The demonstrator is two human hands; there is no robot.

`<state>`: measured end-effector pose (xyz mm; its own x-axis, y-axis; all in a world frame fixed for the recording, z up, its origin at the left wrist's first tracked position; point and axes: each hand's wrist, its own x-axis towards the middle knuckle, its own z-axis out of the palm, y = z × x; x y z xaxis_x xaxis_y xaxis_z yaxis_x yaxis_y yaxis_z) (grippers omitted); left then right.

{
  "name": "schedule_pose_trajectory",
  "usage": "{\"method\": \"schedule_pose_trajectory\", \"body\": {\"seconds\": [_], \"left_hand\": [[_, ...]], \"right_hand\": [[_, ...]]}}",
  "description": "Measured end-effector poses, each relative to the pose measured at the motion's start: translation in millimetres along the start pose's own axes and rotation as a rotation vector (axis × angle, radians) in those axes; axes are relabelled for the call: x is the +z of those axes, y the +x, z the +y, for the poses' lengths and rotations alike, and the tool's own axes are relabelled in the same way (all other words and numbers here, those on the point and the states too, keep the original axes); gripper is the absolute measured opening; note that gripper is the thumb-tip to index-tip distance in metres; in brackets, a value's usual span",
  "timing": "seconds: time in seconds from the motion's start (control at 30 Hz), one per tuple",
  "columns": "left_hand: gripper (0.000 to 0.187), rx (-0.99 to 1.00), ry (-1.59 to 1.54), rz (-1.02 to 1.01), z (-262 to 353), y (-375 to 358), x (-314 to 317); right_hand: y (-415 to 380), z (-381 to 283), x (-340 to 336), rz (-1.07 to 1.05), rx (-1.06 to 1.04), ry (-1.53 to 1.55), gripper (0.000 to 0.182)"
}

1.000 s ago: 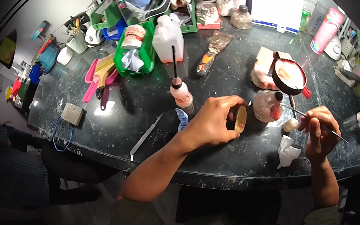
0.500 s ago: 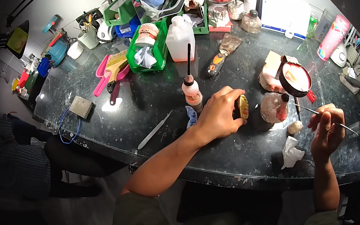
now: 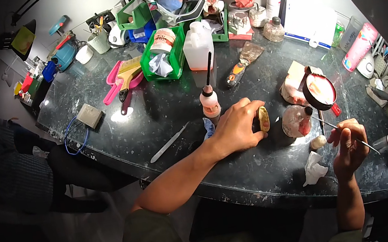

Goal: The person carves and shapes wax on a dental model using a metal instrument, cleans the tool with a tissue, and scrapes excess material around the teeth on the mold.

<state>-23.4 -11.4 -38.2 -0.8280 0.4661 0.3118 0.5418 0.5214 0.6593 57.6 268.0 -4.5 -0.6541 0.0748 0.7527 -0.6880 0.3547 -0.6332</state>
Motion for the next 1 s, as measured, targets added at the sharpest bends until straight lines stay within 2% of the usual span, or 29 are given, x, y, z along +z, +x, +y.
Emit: {"method": "schedule_pose_trajectory", "body": {"seconds": [0.17,0.27,0.47,0.7,1.0], "left_hand": [[0.067,-0.004,0.002,0.047,-3.2,-0.5,1.1],[0.068,0.057,0.004,0.063,-6.4,0.2,2.3],[0.073,-0.011,-0.045,-0.021,-3.0,1.0,-2.0],[0.077,0.038,0.003,-0.018,-8.7,0.9,1.9],[0.083,0.016,0.0,-0.055,-8.3,0.0,0.9]], "right_hand": [[1.5,-3.6,-1.4,-0.007,0.029,0.07,0.026],[1.0,-4.5,-0.6,0.013,0.046,0.075,0.023],[-0.3,-4.0,-3.1,-0.019,0.046,0.05,0.02],[-0.6,-2.2,0.2,0.035,0.015,0.055,0.013],[-0.9,0.0,0.9,0.048,-0.002,0.036,0.017]]}}
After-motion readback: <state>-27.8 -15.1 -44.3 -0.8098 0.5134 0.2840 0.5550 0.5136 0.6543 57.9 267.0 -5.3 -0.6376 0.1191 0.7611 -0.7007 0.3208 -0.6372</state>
